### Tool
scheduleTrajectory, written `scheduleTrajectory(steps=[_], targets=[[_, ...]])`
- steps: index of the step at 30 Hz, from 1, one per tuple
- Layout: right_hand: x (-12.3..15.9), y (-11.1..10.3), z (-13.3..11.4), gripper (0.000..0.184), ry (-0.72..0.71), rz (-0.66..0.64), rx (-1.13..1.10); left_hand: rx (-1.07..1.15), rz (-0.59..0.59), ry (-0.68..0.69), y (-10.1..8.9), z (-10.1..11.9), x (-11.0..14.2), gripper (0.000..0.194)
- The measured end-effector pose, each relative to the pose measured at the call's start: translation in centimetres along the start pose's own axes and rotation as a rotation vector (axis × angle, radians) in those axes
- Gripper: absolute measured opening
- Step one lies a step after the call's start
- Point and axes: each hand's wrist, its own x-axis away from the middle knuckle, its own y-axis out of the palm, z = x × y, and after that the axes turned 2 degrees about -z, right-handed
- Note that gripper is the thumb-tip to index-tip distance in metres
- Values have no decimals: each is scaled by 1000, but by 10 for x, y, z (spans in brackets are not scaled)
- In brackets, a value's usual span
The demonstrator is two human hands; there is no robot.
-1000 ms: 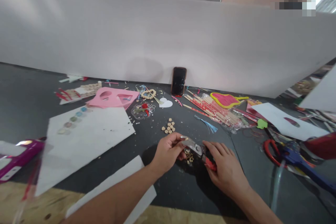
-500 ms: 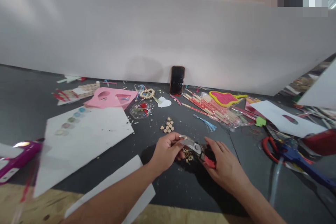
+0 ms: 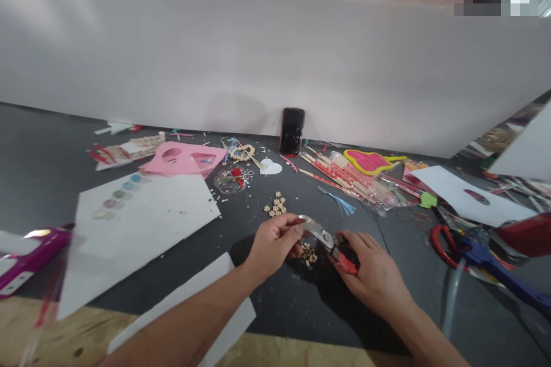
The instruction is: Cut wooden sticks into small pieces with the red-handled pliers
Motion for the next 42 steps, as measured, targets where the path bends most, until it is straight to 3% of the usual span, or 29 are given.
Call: scheduleTrajectory(steps=[5,8,11,14,15,21,28,37,42], targets=[[-2,-3,13,32,109,158,-30,-40,245,153,-19,12,-13,26],[-3,-3,16,33,132,141,-48,-278,331,175,-36,16,-24,24],[-3,-1,15,34,139,101,-78,-720,306,187,-50,16,-34,19],[-2,1,13,33,135,86,-114,-1137,202,163,-55,16,-48,27],[-2,1,13,33,127,85,-126,-1184,177,160,-55,16,-53,28],[0,0,15,32,81,107,-147,-1328,122,114,-51,10,-81,22],[0,0,16,32,84,121,-155,-1371,123,93,-57,7,-89,20],[0,3,22,33,52,68,-124,-1401,397,-5,-114,29,-124,28],[0,7,27,37,26,45,-93,-1438,482,-48,-133,25,-148,28]])
